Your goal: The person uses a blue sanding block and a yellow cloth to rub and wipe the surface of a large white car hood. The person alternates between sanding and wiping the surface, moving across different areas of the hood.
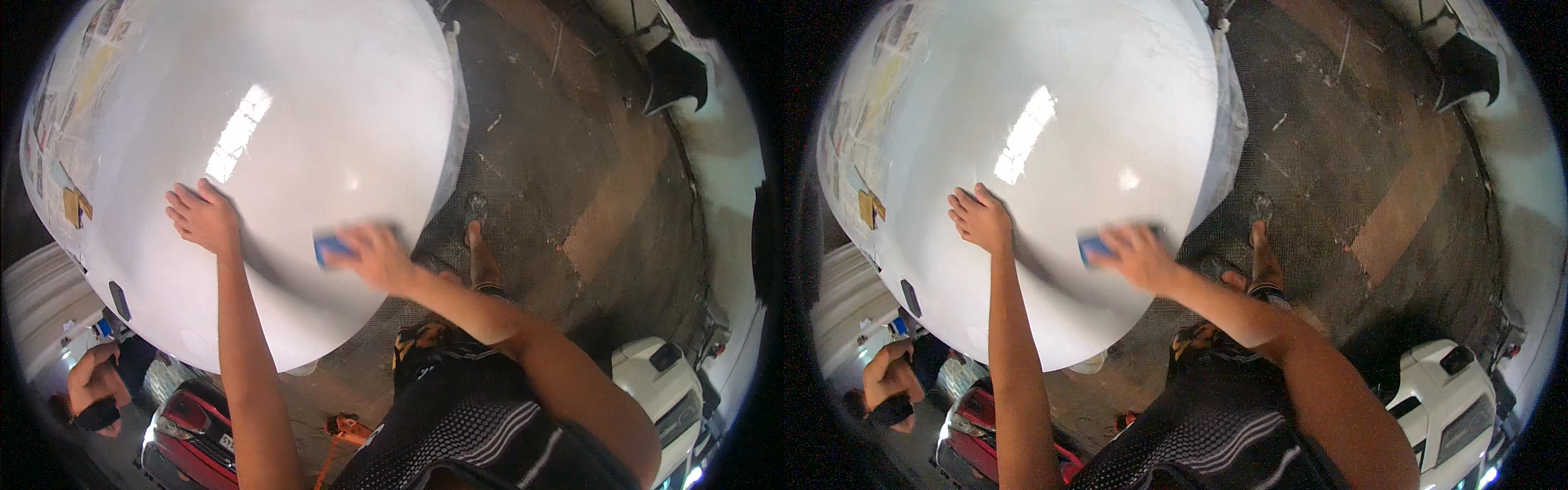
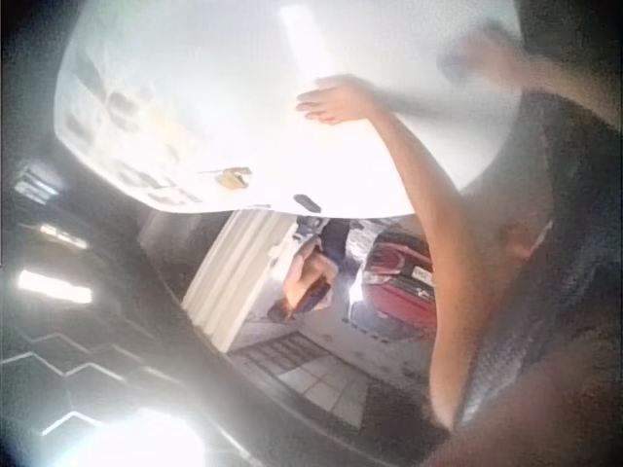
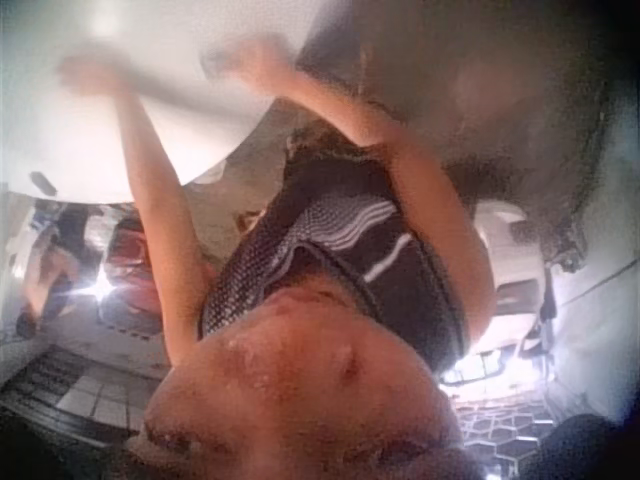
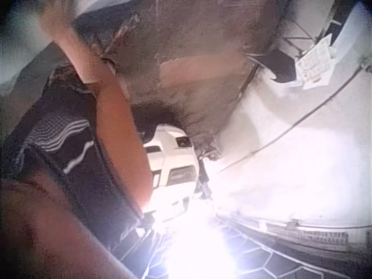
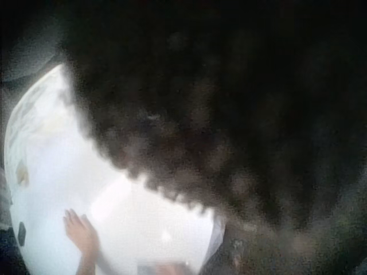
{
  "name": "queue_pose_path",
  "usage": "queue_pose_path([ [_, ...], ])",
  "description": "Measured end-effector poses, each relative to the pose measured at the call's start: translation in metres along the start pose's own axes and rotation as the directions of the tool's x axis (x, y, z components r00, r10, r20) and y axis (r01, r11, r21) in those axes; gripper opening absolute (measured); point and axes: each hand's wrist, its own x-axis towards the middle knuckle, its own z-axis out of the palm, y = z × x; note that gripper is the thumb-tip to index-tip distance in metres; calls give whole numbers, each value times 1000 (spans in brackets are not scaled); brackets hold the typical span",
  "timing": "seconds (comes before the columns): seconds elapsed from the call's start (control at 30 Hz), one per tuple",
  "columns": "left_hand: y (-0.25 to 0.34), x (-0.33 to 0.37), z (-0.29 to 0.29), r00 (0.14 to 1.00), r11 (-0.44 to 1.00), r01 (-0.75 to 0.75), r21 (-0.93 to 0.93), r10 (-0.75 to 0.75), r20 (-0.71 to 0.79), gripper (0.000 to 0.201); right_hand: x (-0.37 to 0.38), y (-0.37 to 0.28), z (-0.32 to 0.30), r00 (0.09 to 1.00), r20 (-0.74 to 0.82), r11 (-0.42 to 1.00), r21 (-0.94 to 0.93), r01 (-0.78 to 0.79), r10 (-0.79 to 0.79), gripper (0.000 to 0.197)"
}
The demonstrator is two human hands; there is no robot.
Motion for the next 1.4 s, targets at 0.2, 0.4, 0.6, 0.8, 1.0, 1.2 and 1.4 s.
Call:
queue_pose_path([
  [0.2, 9, -9, -2, 1000, 999, -21, -50, 21, -7, 64, 146, 123, -36, 996, -91, 969, -248, -5, -18, 35],
  [0.4, 3, -12, -6, 1000, 1000, 5, -23, -5, -5, 65, 202, 116, -21, 922, -260, 944, -91, -319, 286, 40],
  [0.6, 12, -14, 0, 999, 994, 41, -97, -40, 7, 68, -5, -22, -13, 989, 135, 996, 69, 54, -63, 72],
  [0.8, -20, -20, -3, 992, 849, 125, -513, -103, 71, 68, 58, -13, -72, 951, 91, 888, 342, -307, 294, 78],
  [1.0, 128, -184, -96, 933, 458, 276, -845, 82, 350, 63, 100, 43, -62, 700, 334, 428, 602, -674, 631, 67],
  [1.2, 148, -187, -100, 949, 735, 278, -619, -108, 298, 78, 143, 78, -73, 313, 938, -192, 339, -921, 152, 53],
  [1.4, 214, -187, -66, 841, 803, 507, -312, -540, -25, 74, 215, 156, -69, 493, 826, 591, 548, -593, -271, 31],
])
